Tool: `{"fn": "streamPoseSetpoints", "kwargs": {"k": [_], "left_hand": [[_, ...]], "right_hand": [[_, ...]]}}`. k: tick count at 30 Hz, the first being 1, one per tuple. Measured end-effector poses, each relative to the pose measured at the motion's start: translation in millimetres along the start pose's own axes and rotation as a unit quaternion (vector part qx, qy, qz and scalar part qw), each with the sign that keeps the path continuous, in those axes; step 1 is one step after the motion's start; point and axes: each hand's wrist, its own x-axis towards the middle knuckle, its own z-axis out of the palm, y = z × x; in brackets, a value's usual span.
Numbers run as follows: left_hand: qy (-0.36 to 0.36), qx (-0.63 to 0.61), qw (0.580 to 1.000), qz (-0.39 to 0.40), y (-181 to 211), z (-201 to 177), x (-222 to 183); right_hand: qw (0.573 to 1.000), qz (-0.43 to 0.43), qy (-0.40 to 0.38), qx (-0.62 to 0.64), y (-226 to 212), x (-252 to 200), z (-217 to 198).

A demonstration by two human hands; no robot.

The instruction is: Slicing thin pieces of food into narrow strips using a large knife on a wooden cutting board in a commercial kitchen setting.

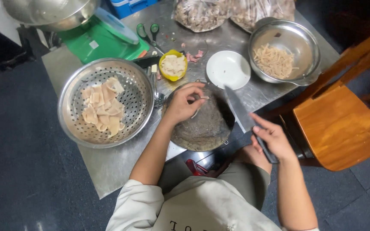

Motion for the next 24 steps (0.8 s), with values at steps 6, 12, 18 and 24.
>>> {"fn": "streamPoseSetpoints", "kwargs": {"k": [6,12,18,24], "left_hand": [[-0.056,0.119,0.976,-0.174,-35.9,1.5,-14.5],[-0.07,0.007,0.962,-0.265,-85.0,8.4,-7.5],[-0.086,-0.052,0.964,-0.247,-69.2,14.1,-6.7],[-0.081,-0.056,0.967,-0.234,-93.9,17.6,-3.3]], "right_hand": [[0.987,0.035,0.035,-0.153,-38.3,-21.5,-8.9],[0.982,0.171,-0.034,-0.07,-6.3,-20.4,41.2],[0.984,0.162,-0.053,-0.051,29.1,0.9,52.5],[0.985,0.155,-0.069,-0.017,37.7,1.7,48.4]]}}
